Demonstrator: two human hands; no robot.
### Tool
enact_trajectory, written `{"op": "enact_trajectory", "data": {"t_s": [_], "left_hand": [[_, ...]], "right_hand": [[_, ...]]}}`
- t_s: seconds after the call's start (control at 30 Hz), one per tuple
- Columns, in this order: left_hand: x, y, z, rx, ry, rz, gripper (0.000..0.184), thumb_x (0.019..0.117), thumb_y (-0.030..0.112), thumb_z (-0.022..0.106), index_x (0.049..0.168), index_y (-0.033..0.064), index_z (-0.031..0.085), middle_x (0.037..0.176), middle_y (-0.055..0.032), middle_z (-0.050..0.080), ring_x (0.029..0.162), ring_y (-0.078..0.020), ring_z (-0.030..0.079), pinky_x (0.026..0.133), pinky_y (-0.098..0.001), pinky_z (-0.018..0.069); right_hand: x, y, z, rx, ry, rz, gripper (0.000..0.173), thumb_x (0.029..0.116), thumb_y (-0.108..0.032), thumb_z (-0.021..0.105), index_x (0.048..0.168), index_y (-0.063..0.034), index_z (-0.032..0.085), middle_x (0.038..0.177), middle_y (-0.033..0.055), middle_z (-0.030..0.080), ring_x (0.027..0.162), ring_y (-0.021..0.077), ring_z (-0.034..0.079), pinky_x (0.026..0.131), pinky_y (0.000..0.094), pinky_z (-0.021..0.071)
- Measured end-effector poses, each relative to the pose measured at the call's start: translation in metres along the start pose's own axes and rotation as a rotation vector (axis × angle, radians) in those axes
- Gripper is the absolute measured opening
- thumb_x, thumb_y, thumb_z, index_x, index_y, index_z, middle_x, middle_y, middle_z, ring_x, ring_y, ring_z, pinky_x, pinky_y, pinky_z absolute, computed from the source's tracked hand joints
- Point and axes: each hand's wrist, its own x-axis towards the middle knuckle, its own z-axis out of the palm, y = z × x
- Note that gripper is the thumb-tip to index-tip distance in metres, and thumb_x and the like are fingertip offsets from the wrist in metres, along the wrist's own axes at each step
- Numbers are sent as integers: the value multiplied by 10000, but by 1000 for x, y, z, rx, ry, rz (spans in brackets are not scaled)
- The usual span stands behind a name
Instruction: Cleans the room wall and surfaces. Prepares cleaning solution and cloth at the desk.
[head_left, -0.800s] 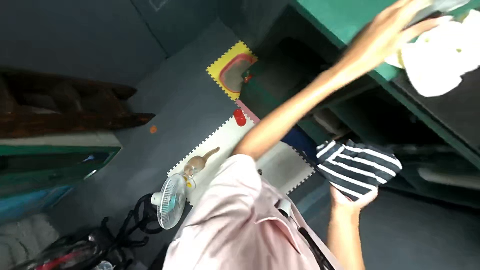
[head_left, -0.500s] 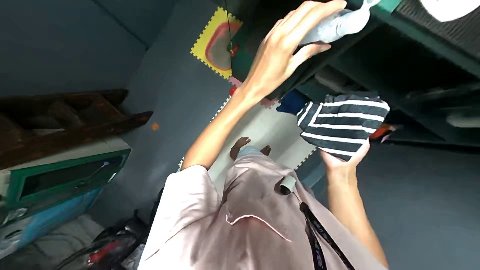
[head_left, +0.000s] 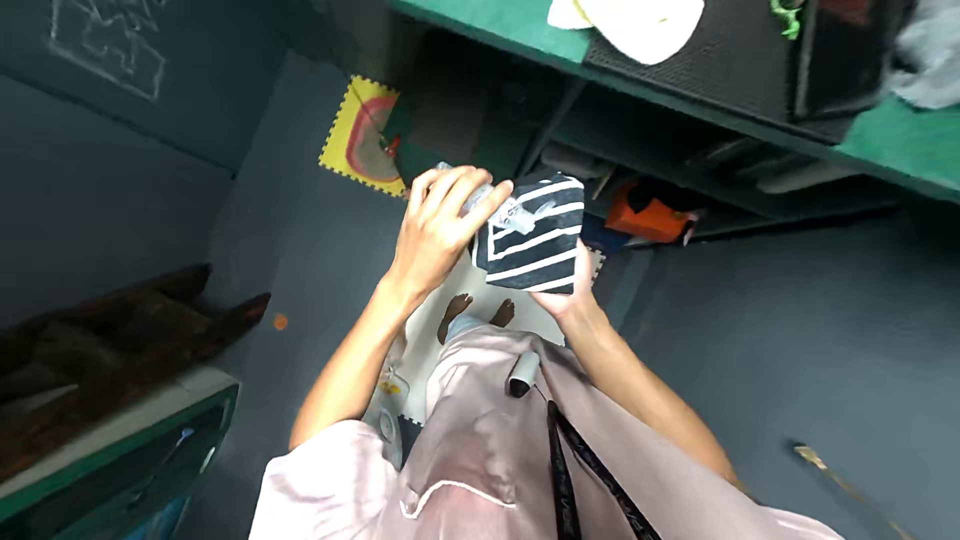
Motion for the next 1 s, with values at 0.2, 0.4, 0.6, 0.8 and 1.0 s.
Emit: {"op": "enact_trajectory", "data": {"t_s": [0.2, 0.4, 0.6, 0.8, 1.0], "left_hand": [[10, 9, 16, 163, -80, 122, 406, 1008, 17, 551, 1336, 226, 667, 1284, -96, 672, 1247, -271, 592, 1075, -508, 374], [30, 10, 11, 222, -166, 160, 423, 996, 17, 548, 1364, 196, 651, 1340, -113, 630, 1294, -300, 544, 1097, -528, 336], [63, 17, 19, 304, -59, 172, 368, 1016, 75, 578, 1331, 240, 671, 1262, -84, 673, 1213, -262, 594, 1060, -497, 368], [70, 26, 21, 303, -95, 170, 370, 1013, 76, 579, 1347, 214, 661, 1304, -97, 655, 1259, -281, 571, 1078, -515, 355], [50, 44, 16, 227, -162, 135, 401, 992, 25, 570, 1351, 179, 663, 1334, -117, 635, 1288, -291, 552, 1094, -532, 353]], "right_hand": [[-7, -5, 1, 60, -28, 60, 562, 997, -614, 404, 1253, -168, 631, 1182, 109, 696, 1099, 269, 678, 906, 536, 574], [-8, -13, -7, 126, -131, 71, 583, 996, -622, 403, 1253, -156, 641, 1195, 125, 695, 1109, 276, 677, 913, 532, 574], [-7, -19, -10, 120, -172, 59, 576, 1013, -609, 372, 1251, -161, 644, 1193, 122, 695, 1109, 272, 674, 920, 535, 567], [-9, -26, -9, 115, -173, 64, 565, 1017, -601, 363, 1241, -167, 645, 1172, 115, 702, 1084, 258, 684, 903, 509, 580], [-6, -35, -11, 128, -190, 59, 574, 1019, -610, 357, 1242, -166, 642, 1168, 116, 701, 1085, 257, 682, 907, 507, 578]]}}
